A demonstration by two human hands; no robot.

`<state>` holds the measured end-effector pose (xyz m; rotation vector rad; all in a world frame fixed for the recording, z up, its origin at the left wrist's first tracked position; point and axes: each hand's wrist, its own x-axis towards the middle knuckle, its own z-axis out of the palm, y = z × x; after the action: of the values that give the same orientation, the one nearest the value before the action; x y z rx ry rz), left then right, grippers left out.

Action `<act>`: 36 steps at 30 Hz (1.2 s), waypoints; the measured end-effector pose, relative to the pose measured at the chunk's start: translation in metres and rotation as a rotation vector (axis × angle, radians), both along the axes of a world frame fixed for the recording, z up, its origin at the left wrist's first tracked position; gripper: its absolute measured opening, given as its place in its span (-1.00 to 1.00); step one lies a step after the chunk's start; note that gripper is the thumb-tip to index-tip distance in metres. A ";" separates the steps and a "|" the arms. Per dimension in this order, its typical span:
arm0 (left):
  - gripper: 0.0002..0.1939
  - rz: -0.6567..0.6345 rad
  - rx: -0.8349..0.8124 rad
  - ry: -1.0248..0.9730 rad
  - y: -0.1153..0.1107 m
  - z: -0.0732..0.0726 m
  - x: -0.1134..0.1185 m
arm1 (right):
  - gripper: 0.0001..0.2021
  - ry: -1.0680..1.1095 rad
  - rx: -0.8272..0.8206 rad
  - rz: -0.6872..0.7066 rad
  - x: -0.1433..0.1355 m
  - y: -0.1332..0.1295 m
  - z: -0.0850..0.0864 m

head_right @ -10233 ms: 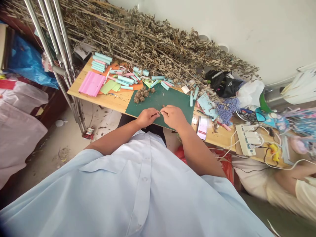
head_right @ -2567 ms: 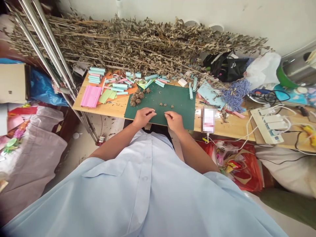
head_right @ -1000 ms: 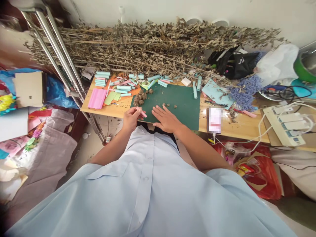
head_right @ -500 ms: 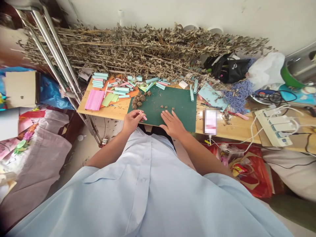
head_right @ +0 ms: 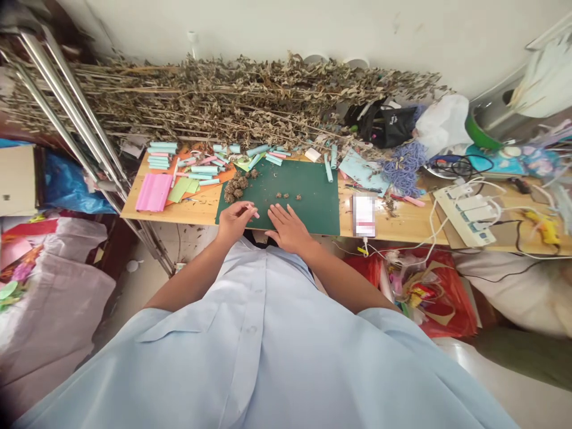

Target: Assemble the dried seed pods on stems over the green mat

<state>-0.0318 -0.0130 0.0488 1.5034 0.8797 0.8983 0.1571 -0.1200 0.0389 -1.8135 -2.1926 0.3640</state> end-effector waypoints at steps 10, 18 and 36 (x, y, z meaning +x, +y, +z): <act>-0.77 -0.043 0.343 0.129 0.000 -0.020 0.032 | -0.72 0.197 0.359 -0.422 0.035 -0.009 -0.010; -0.77 -0.114 0.383 0.080 0.002 -0.031 0.039 | -0.77 0.100 0.346 -0.508 0.069 0.011 -0.011; -0.78 -0.204 0.381 0.118 0.003 -0.027 0.041 | -0.75 0.026 0.173 -0.345 0.069 0.050 -0.001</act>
<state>0.0089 -0.0096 0.0214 1.9531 0.6455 0.8642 0.2264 -0.0701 0.0380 -2.0233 -1.7852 0.1194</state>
